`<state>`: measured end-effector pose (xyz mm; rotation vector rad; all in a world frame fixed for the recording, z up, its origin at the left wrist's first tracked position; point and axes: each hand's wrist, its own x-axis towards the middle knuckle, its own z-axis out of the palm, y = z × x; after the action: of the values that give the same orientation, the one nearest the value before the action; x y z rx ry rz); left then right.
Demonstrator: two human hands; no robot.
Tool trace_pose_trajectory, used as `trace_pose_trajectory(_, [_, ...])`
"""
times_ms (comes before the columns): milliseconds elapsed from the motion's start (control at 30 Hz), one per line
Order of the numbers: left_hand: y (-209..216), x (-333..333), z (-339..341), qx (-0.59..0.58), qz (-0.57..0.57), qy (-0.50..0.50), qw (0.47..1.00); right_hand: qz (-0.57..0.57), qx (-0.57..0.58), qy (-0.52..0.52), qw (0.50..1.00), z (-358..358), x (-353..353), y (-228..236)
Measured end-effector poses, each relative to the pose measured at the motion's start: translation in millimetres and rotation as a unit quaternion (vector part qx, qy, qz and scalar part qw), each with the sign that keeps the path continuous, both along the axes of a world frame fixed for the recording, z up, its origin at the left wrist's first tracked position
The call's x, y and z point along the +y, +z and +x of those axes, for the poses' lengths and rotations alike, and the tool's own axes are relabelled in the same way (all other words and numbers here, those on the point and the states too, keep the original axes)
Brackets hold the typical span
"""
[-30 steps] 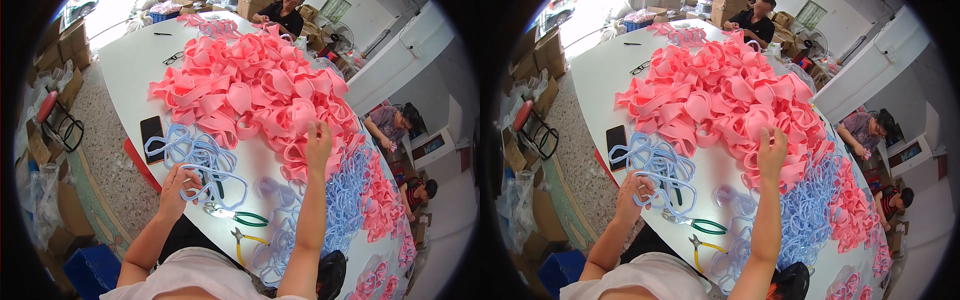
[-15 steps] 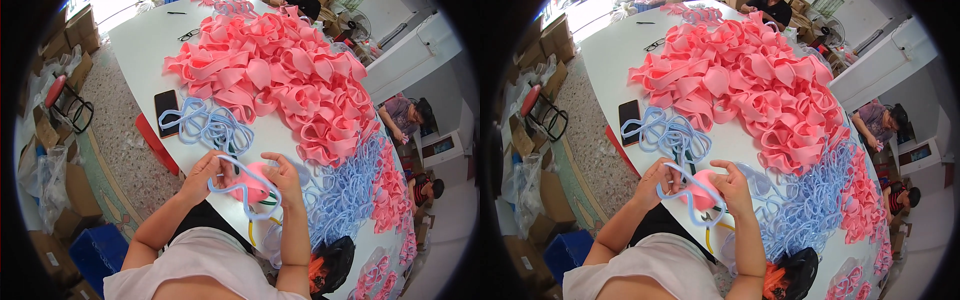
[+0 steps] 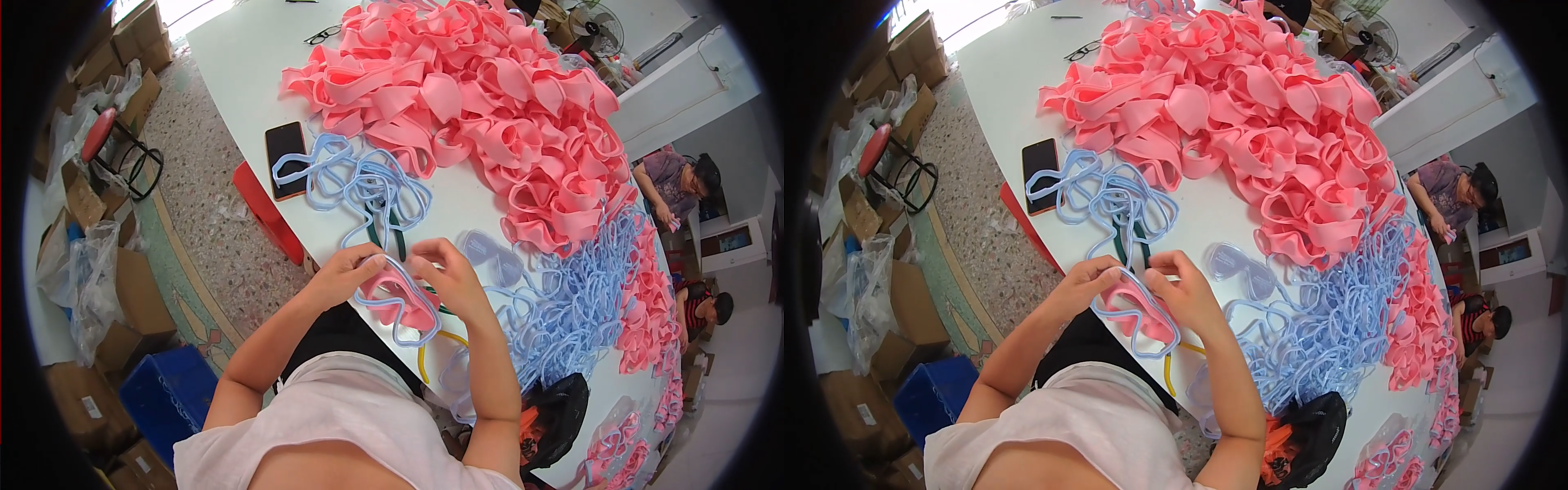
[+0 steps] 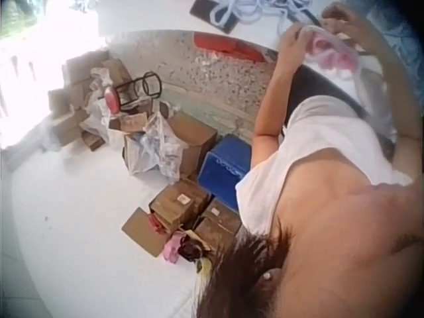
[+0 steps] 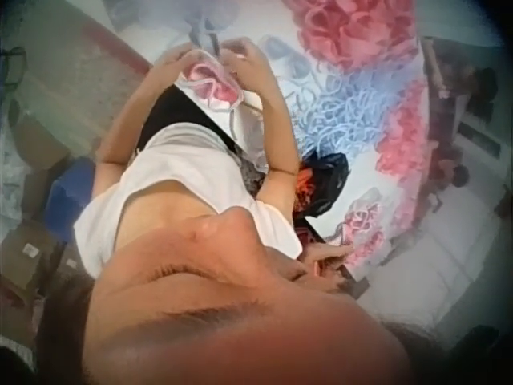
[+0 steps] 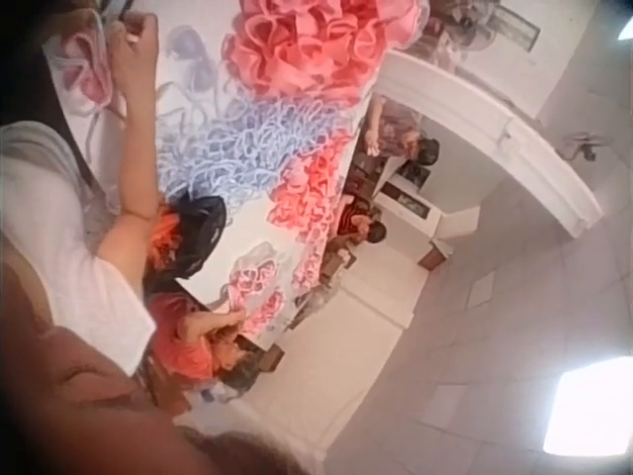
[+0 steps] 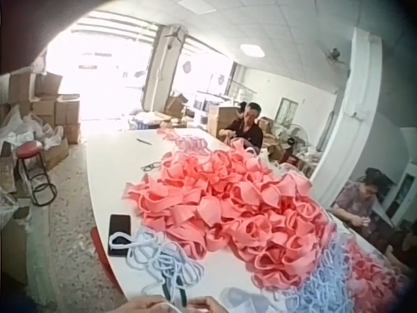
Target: Assembling frames and silicone straps for swimming masks in a manufacturing setting.
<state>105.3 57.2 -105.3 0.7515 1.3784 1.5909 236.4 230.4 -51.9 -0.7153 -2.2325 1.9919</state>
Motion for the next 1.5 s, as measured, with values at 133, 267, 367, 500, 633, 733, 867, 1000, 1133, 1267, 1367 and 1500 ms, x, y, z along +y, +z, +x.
trace_pose_trajectory(133, [-10, -7, 4, -0.034, 0.005, 0.058, 0.998, 0.162, 0.014, 0.019, 0.987, 43, -25, 22])
trace_pose_trajectory(267, [-21, -9, 6, -0.042, 0.008, 0.104, 0.994, 0.298, -0.075, -0.056, 0.950, 65, -46, 5])
trace_pose_trajectory(367, [-12, -11, 13, -0.004, 0.005, 0.102, 0.995, 0.177, -0.086, -0.150, 0.969, 71, -52, -15])
trace_pose_trajectory(500, [-7, -17, 18, 0.066, 0.029, 0.107, 0.992, 0.068, -0.013, -0.250, 0.966, 72, -52, -32])
trace_pose_trajectory(633, [-5, -18, 28, 0.188, -0.050, 0.124, 0.973, -0.010, 0.007, -0.276, 0.961, 75, -47, -41])
trace_pose_trajectory(733, [-34, -18, 33, 0.210, 0.009, 0.175, 0.962, -0.057, 0.039, -0.274, 0.959, 78, -43, -53])
trace_pose_trajectory(867, [-30, -19, 28, 0.331, 0.044, 0.202, 0.921, -0.045, 0.018, -0.275, 0.960, 77, -42, -49])
trace_pose_trajectory(1000, [-26, -22, 31, 0.404, 0.018, 0.218, 0.888, 0.059, -0.020, -0.252, 0.966, 77, -35, -37])
trace_pose_trajectory(1133, [-31, -26, 32, 0.357, 0.025, 0.201, 0.912, -0.033, -0.025, -0.231, 0.972, 78, -30, -39])
trace_pose_trajectory(1267, [-37, -24, 35, 0.306, 0.002, 0.215, 0.927, -0.109, 0.073, -0.238, 0.962, 72, -35, -43])
trace_pose_trajectory(1367, [-37, -20, 39, 0.273, -0.012, 0.231, 0.934, -0.031, 0.062, -0.281, 0.957, 66, -42, -50])
trace_pose_trajectory(1500, [-24, -16, 43, 0.251, -0.007, 0.220, 0.943, 0.063, 0.040, -0.273, 0.959, 59, -49, -45])
